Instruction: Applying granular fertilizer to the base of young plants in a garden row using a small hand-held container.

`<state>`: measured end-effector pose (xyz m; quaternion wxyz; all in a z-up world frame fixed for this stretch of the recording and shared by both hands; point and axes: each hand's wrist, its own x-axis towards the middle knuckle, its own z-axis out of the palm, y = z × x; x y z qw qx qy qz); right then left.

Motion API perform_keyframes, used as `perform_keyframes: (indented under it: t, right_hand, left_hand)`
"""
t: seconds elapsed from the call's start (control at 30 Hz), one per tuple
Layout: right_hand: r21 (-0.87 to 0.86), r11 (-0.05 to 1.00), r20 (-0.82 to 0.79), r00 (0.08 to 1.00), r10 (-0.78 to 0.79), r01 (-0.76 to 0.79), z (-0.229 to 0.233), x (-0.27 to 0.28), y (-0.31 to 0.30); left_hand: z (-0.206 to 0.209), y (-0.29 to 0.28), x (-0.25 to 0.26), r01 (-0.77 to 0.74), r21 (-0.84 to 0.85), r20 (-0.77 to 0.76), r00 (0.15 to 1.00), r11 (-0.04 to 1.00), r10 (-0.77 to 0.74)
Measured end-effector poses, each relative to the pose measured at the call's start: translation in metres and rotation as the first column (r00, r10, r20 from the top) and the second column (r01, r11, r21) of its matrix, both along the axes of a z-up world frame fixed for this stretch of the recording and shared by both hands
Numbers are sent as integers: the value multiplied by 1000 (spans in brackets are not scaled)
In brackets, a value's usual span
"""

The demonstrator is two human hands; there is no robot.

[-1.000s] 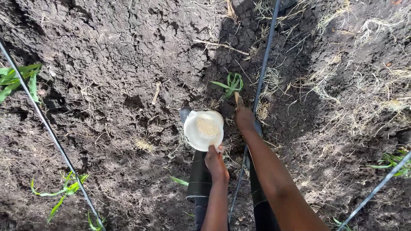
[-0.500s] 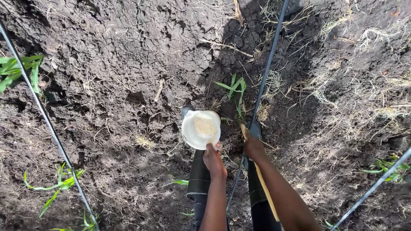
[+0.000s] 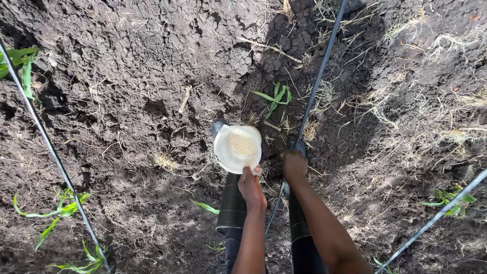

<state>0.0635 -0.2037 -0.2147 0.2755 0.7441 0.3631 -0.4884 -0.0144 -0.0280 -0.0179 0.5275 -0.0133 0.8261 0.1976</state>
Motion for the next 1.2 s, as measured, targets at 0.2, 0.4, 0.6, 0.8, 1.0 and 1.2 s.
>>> perform_keyframes:
  t: [0.2, 0.4, 0.6, 0.8, 1.0, 1.2]
  right_hand:
    - [171, 952, -111, 965, -236, 253, -86, 44, 104]
    - [125, 979, 34, 986, -166, 161, -184, 37, 99]
    - [132, 990, 55, 996, -66, 58, -146, 58, 147]
    - [109, 980, -9, 985, -170, 170, -155, 52, 124]
    - [154, 949, -67, 961, -269, 276, -126, 66, 149]
    - [313, 907, -100, 960, -263, 281, -100, 46, 118]
  left_hand:
    - [-10, -13, -7, 88, -135, 27, 996, 987, -85]
    - [-7, -7, 8, 6, -214, 25, 1000, 977, -1]
    - [-11, -7, 18, -5, -270, 55, 998, 963, 21]
    - [-7, -8, 16, 9, -257, 34, 999, 966, 0]
    - [-15, -15, 8, -3, -193, 38, 999, 981, 11]
    - [-15, -24, -8, 156, -186, 36, 988, 970, -152]
